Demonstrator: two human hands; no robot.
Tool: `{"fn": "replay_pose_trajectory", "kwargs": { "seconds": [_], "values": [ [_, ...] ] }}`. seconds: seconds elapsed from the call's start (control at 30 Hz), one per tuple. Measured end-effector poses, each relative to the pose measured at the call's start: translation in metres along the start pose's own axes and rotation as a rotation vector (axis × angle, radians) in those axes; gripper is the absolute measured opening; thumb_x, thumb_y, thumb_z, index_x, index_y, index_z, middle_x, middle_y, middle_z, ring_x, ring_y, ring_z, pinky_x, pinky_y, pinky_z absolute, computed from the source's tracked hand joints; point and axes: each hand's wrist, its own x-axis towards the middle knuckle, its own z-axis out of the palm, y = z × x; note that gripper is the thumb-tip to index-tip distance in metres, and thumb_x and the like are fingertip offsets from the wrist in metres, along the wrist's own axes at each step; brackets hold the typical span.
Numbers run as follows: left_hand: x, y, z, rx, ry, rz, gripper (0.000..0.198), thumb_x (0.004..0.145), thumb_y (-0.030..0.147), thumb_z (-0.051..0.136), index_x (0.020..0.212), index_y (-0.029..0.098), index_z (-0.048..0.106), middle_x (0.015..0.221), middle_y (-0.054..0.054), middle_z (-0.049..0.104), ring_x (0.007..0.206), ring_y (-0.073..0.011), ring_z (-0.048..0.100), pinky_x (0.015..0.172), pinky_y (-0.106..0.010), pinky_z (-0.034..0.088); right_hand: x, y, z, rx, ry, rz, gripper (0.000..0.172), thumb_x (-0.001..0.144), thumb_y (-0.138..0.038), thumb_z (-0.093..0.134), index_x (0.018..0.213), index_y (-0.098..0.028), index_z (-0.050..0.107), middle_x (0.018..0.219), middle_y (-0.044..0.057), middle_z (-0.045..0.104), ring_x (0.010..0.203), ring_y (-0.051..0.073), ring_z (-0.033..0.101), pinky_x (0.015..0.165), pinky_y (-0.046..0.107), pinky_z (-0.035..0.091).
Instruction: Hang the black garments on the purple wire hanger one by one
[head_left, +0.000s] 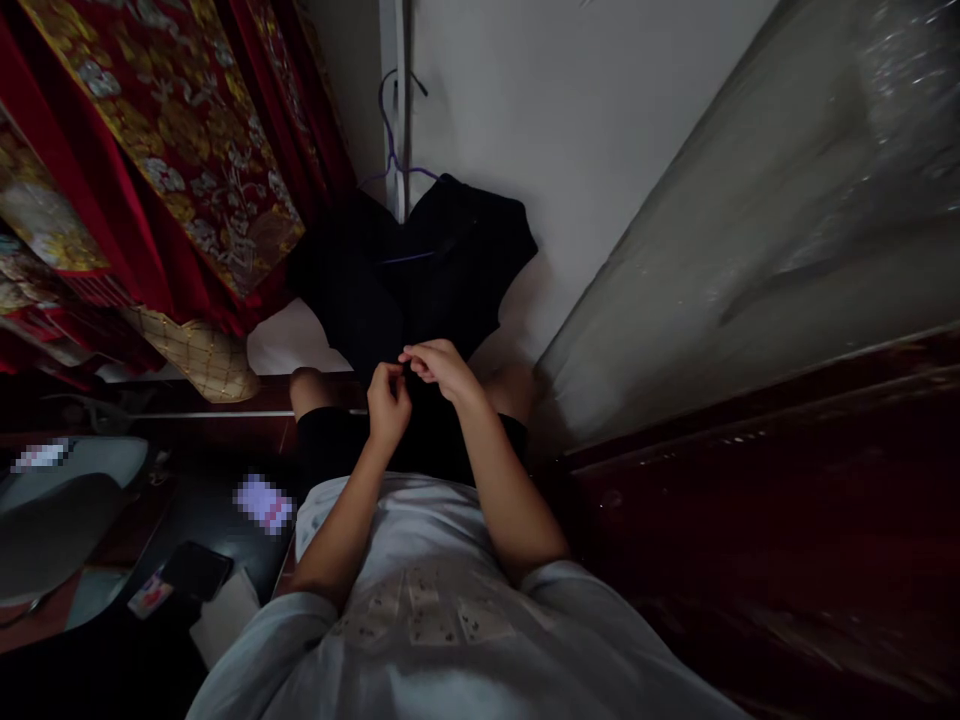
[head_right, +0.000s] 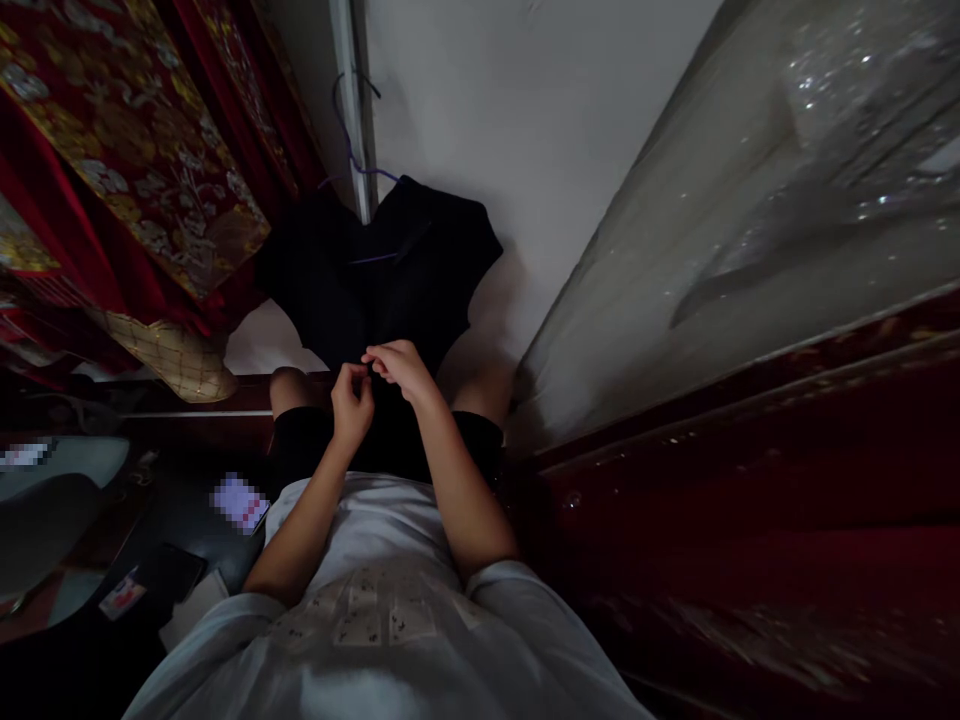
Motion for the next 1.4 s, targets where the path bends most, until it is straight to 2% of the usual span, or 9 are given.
{"fn": "replay_pose_trajectory", "kwargs": {
  "seconds": [0.37,0.63,0.77,0.97,1.07,1.13,1.27,1.33,1.4],
  "values": [
    [-0.008,-0.005,0.005,0.093,-0.06,0.01,0.021,0.09,0.0,0.05,0.097,0.02,0.053,0.092,-0.005,0.061,0.089,-0.0186,0.062,0.082,-0.027,0.047,0.028,-0.081,0.003,-0.028,0.072,-0.184,0.029,0.099,-0.014,0.053,0.072,-0.01,0.065,0.047,-0.006,0.038,0.039,0.002,0.025,0.04,0.017,0.013],
    [-0.008,0.001,0.007,0.145,-0.127,0.045,0.02,0.093,0.001,0.048,0.097,0.02,0.052,0.095,-0.007,0.061,0.093,-0.0208,0.062,0.085,-0.03,0.049,0.057,-0.136,0.005,0.076,0.069,-0.166,0.026,0.105,-0.018,0.046,0.084,-0.014,0.061,0.05,-0.008,0.037,0.039,0.003,0.022,0.037,0.015,0.017],
    [-0.009,0.004,0.008,0.157,-0.148,0.065,0.02,0.093,0.001,0.048,0.098,0.021,0.051,0.097,-0.008,0.061,0.093,-0.0214,0.062,0.085,-0.031,0.05,0.072,-0.157,0.005,0.138,0.078,-0.164,0.023,0.104,-0.017,0.049,0.083,-0.016,0.059,0.051,-0.008,0.04,0.039,0.003,0.023,0.038,0.017,0.019],
    [0.002,-0.012,0.002,0.186,-0.214,0.029,0.021,0.092,0.001,0.049,0.099,0.02,0.052,0.099,-0.008,0.062,0.094,-0.0209,0.063,0.087,-0.033,0.052,0.083,-0.183,0.0,0.235,-0.013,-0.081,0.028,0.105,-0.019,0.045,0.08,-0.018,0.057,0.05,-0.008,0.035,0.038,0.005,0.022,0.038,0.018,0.017],
    [0.026,-0.017,-0.006,0.179,-0.285,0.04,0.02,0.092,0.002,0.052,0.1,0.019,0.055,0.1,-0.007,0.064,0.094,-0.0207,0.065,0.089,-0.036,0.055,0.083,-0.188,-0.005,0.256,-0.027,-0.078,0.023,0.103,-0.022,0.048,0.083,-0.02,0.058,0.049,-0.007,0.039,0.039,0.006,0.025,0.039,0.019,0.02],
    [0.053,-0.011,-0.011,0.146,-0.329,0.121,0.019,0.094,0.006,0.055,0.107,0.02,0.058,0.105,-0.008,0.066,0.097,-0.0211,0.066,0.091,-0.039,0.056,0.082,-0.188,-0.007,0.268,-0.041,-0.089,0.021,0.102,-0.023,0.049,0.084,-0.02,0.059,0.049,-0.007,0.041,0.039,0.006,0.025,0.039,0.019,0.021],
    [0.13,0.026,-0.021,0.058,-0.251,0.409,0.027,0.102,0.022,0.058,0.129,0.022,0.053,0.105,-0.008,0.066,0.097,-0.0219,0.067,0.093,-0.041,0.057,0.078,-0.185,-0.006,0.215,-0.048,-0.091,0.023,0.1,-0.024,0.048,0.08,-0.019,0.057,0.049,-0.007,0.04,0.039,0.006,0.025,0.039,0.019,0.02],
    [0.174,0.049,-0.028,0.046,-0.22,0.45,0.035,0.105,0.026,0.057,0.139,0.024,0.048,0.106,-0.006,0.065,0.103,-0.0219,0.068,0.098,-0.04,0.054,0.077,-0.181,-0.004,0.154,-0.027,-0.102,0.022,0.1,-0.026,0.05,0.08,-0.019,0.057,0.051,-0.006,0.04,0.04,0.006,0.026,0.04,0.02,0.022],
    [0.213,0.07,-0.035,0.132,-0.247,0.53,0.04,0.103,0.022,0.058,0.142,0.024,0.048,0.106,-0.006,0.065,0.103,-0.0229,0.067,0.096,-0.038,0.051,0.077,-0.178,-0.004,0.096,-0.005,-0.134,0.023,0.101,-0.028,0.052,0.08,-0.02,0.056,0.053,-0.006,0.039,0.041,0.006,0.027,0.04,0.019,0.023]
  ]
}}
